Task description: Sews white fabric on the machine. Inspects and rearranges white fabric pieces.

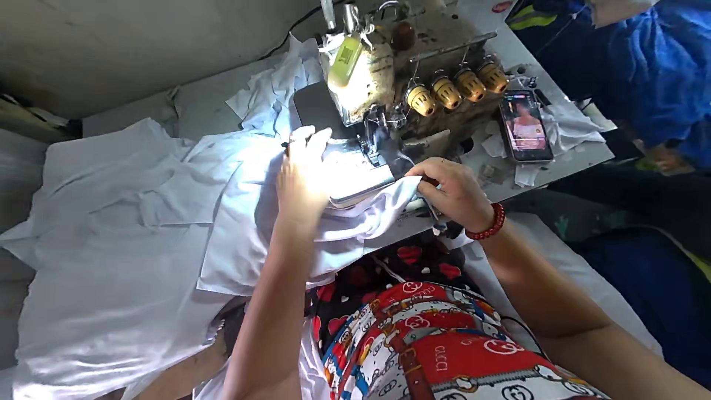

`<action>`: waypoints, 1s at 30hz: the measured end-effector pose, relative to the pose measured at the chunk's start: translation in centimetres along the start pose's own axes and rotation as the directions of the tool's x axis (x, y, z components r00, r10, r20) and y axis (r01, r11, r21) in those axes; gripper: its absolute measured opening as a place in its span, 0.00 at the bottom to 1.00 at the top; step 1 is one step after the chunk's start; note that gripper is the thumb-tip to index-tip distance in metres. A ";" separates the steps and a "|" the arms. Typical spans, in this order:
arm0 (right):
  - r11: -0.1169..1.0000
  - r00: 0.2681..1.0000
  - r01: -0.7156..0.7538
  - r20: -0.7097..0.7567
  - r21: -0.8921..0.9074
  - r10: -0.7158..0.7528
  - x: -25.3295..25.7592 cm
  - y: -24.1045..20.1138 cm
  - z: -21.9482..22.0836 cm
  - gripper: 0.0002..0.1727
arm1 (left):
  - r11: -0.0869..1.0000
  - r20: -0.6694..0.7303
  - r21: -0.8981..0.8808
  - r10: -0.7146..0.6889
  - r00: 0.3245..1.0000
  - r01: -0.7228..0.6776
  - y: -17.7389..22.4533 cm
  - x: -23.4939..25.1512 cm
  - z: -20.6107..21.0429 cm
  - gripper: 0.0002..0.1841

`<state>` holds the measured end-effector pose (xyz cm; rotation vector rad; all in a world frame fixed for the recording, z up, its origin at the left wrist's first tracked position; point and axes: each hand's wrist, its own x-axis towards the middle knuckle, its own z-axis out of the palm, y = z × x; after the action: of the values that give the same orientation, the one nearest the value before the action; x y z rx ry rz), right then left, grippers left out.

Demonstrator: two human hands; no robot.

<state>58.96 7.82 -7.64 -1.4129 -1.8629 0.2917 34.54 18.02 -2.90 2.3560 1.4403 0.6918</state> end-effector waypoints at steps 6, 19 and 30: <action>0.953 0.978 -0.067 0.207 0.295 0.005 -3.7 -2.5 0.6 0.12 | 1.000 0.059 0.009 0.021 0.998 -0.022 -0.4 0.6 -0.9 0.14; 0.962 0.945 -0.251 0.240 0.106 0.220 -7.5 1.4 -2.8 0.15 | 0.844 0.160 0.295 -0.505 0.848 0.447 -11.5 -7.2 -11.7 0.17; 0.815 0.805 -0.561 -0.322 -0.143 0.498 -7.4 11.1 -11.0 0.19 | 0.992 -0.054 -0.014 -0.127 0.990 0.126 -6.9 -14.7 -6.8 0.25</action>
<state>75.20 2.32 -9.96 -2.0267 -1.2721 0.1420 20.10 8.08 -4.13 2.2310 1.5894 0.7326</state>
